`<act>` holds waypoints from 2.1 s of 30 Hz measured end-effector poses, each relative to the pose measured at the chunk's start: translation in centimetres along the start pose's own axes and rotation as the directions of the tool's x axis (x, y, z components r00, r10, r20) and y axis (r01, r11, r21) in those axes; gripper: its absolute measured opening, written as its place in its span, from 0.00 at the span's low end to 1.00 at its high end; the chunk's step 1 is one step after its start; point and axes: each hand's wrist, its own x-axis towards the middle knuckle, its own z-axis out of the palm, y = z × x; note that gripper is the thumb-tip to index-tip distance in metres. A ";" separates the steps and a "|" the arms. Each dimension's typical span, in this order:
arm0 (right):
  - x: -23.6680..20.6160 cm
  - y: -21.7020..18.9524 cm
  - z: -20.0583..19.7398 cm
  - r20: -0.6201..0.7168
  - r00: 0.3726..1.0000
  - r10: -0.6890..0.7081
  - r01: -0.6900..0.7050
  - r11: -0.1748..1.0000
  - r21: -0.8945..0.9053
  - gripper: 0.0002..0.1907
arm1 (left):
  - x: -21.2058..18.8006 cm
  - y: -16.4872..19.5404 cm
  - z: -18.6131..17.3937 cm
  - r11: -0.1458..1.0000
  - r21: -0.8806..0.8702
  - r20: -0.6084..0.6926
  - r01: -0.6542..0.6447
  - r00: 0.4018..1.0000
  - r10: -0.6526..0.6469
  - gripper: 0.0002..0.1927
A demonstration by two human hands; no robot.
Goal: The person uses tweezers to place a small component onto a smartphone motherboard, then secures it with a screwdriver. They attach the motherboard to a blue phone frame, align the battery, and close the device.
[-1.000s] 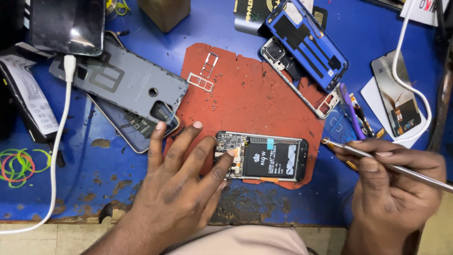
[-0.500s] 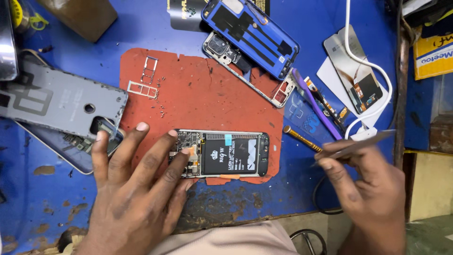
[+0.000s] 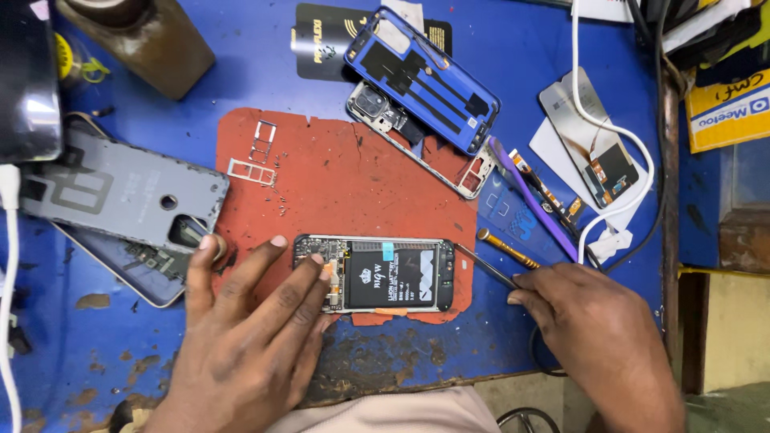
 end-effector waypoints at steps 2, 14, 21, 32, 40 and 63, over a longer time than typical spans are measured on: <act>0.3 -0.3 -0.5 -0.066 0.998 -0.002 0.005 0.999 0.044 0.12 | 0.0 -0.1 0.0 1.000 -0.010 -0.007 -0.002 1.000 0.002 0.19; 6.9 -3.1 -1.2 -0.384 0.904 -0.187 0.270 0.947 0.175 0.05 | -0.3 -0.1 0.2 0.998 -0.050 -0.030 -0.024 0.999 0.022 0.19; 11.5 -4.2 -0.1 -0.405 0.852 -0.331 0.341 0.939 -0.050 0.11 | -0.1 -0.2 0.0 0.997 -0.071 -0.037 -0.031 0.999 0.028 0.18; 12.0 -3.1 1.1 -0.493 0.808 -0.324 0.350 0.936 -0.042 0.08 | -0.1 -0.3 0.1 0.995 -0.093 -0.034 -0.028 0.999 0.025 0.19; 12.7 1.1 -1.3 -0.572 0.778 -0.258 0.279 0.959 -0.054 0.07 | -0.3 -0.2 0.1 0.993 -0.115 -0.018 -0.006 1.000 0.004 0.20; 5.8 7.4 -5.9 -0.409 0.891 0.199 0.035 0.867 0.498 0.06 | -0.9 -0.3 1.3 0.996 -0.069 -0.046 0.055 0.997 -0.058 0.18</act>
